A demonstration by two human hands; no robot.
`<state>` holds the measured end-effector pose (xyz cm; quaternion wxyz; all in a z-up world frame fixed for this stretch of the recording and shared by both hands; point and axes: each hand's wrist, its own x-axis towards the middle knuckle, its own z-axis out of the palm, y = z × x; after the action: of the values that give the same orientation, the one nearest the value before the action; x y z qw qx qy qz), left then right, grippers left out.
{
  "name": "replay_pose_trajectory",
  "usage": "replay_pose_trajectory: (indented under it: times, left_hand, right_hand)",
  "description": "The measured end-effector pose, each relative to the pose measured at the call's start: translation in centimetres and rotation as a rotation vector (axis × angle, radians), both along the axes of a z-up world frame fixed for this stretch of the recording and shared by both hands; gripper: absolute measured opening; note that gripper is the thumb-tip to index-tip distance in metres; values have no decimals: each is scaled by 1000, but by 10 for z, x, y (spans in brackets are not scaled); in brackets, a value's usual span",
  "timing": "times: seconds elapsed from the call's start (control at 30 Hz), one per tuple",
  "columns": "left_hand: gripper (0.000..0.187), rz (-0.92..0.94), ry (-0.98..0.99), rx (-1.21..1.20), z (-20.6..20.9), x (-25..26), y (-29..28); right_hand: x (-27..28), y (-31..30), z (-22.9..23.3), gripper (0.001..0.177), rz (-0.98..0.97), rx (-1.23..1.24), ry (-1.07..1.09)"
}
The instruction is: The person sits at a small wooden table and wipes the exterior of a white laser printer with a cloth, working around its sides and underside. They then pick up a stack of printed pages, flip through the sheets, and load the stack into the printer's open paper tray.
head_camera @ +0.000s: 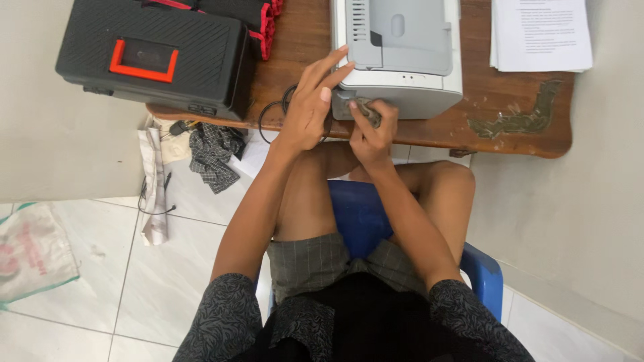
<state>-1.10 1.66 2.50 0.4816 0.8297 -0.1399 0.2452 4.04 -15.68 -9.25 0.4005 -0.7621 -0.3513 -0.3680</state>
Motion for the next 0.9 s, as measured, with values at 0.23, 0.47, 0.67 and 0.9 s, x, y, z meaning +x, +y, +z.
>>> replay_pose_trajectory:
  times: [0.23,0.47,0.67,0.9]
  left_hand:
    - [57,-14,19,-13,-4,3,2]
    - [41,41,4,43,-11,5,-1]
    - [41,76,-33,78,-17,8,-2]
    - [46,96,-32,101,-16,8,-7]
  right_hand:
    - [-6,12,9,45,31,-84,12]
    - [6,-8,2,44,17,-51,-10]
    - [11,-34,-4,43,-75,-24,24]
    - [15,-32,-13,41,-7,-64,6]
